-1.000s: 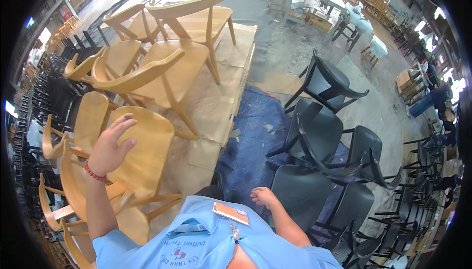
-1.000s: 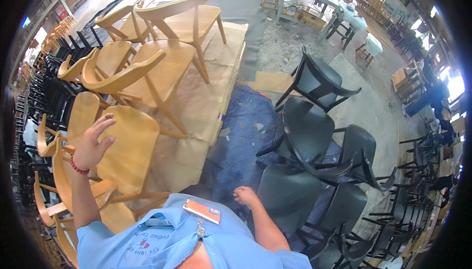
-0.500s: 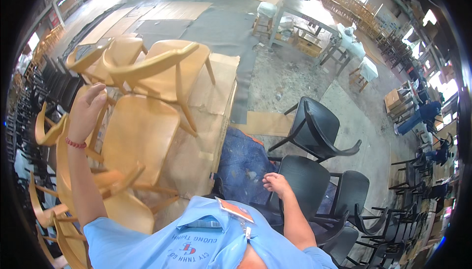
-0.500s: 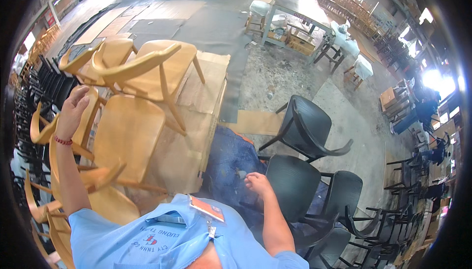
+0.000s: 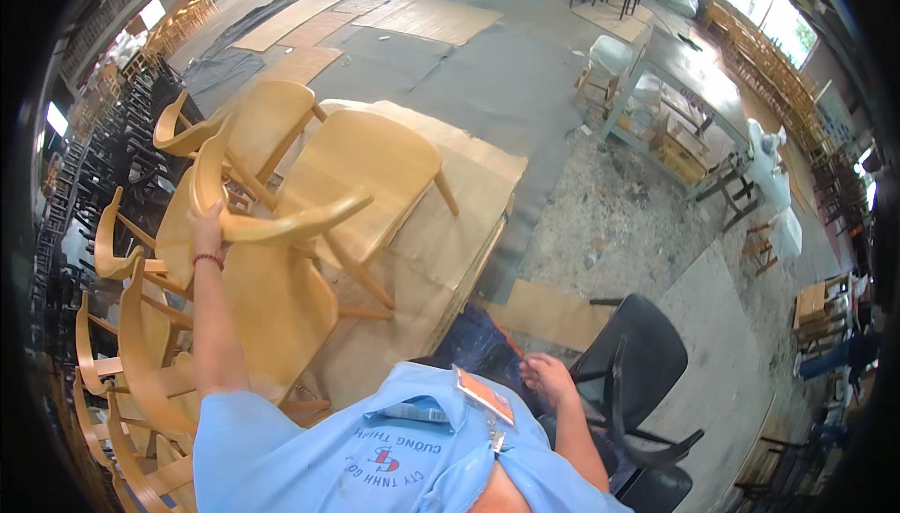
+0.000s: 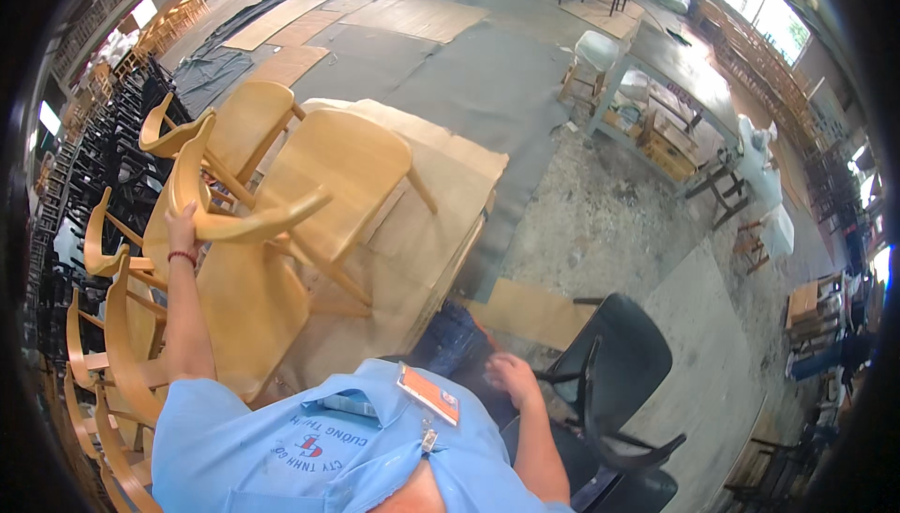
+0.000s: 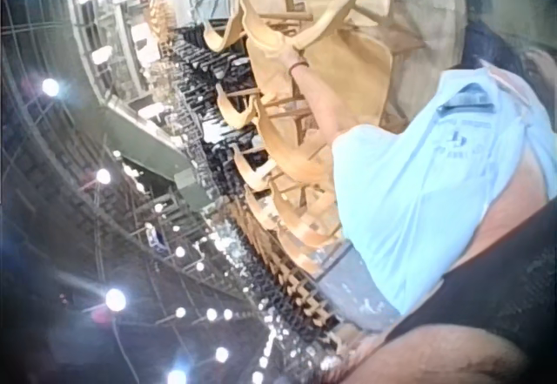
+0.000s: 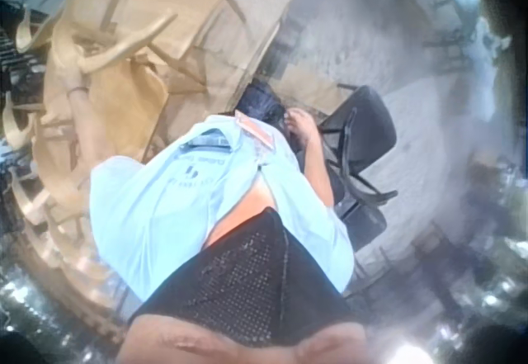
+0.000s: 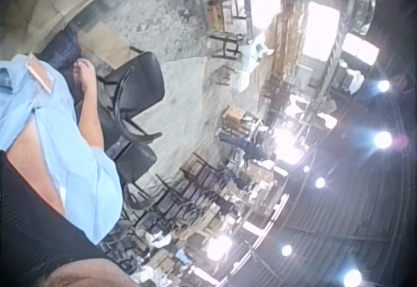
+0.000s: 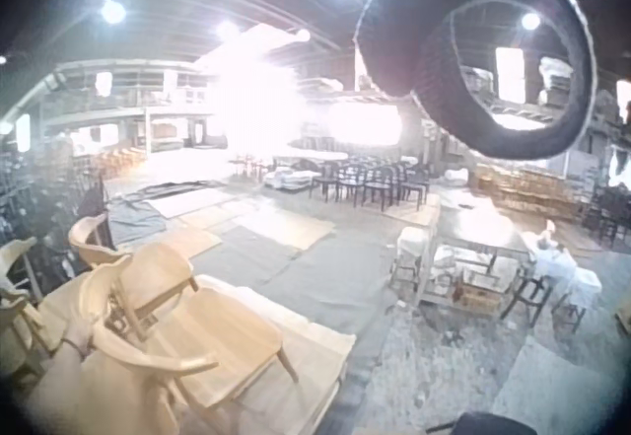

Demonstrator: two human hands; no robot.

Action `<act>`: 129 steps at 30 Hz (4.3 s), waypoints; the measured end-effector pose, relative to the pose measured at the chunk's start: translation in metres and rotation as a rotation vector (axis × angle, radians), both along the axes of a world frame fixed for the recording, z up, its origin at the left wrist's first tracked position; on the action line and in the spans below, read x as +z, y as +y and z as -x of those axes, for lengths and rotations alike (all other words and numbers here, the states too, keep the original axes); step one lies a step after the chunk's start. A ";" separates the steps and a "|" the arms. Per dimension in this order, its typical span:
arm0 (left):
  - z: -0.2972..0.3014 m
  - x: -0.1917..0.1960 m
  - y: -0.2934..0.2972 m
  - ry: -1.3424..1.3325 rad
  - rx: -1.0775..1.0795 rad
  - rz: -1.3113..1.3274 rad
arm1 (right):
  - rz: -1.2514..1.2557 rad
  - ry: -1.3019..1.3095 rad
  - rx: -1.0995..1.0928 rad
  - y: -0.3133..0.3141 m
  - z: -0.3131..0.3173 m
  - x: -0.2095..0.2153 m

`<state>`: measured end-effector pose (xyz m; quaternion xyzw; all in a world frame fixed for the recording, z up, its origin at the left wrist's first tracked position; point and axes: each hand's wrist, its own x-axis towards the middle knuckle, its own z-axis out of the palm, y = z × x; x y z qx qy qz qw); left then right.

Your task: The person uses a pallet jack to move a stack of wooden chairs, then repeatedly picks up individual chairs and places them in rows on the floor. The person also moves cardboard pieces with the pallet jack.

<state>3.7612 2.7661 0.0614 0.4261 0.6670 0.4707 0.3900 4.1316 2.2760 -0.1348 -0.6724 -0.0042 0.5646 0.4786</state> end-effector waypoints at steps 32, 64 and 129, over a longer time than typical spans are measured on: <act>-0.111 0.046 0.108 -0.626 -0.022 -0.248 | -0.998 -0.405 1.855 0.530 -0.126 0.244; -0.768 0.090 0.318 -0.200 -0.163 -0.204 | -0.492 0.046 1.136 0.693 -0.725 0.071; -1.012 -0.249 0.590 0.340 -0.296 0.795 | -0.213 -0.967 1.196 1.258 -1.092 -0.075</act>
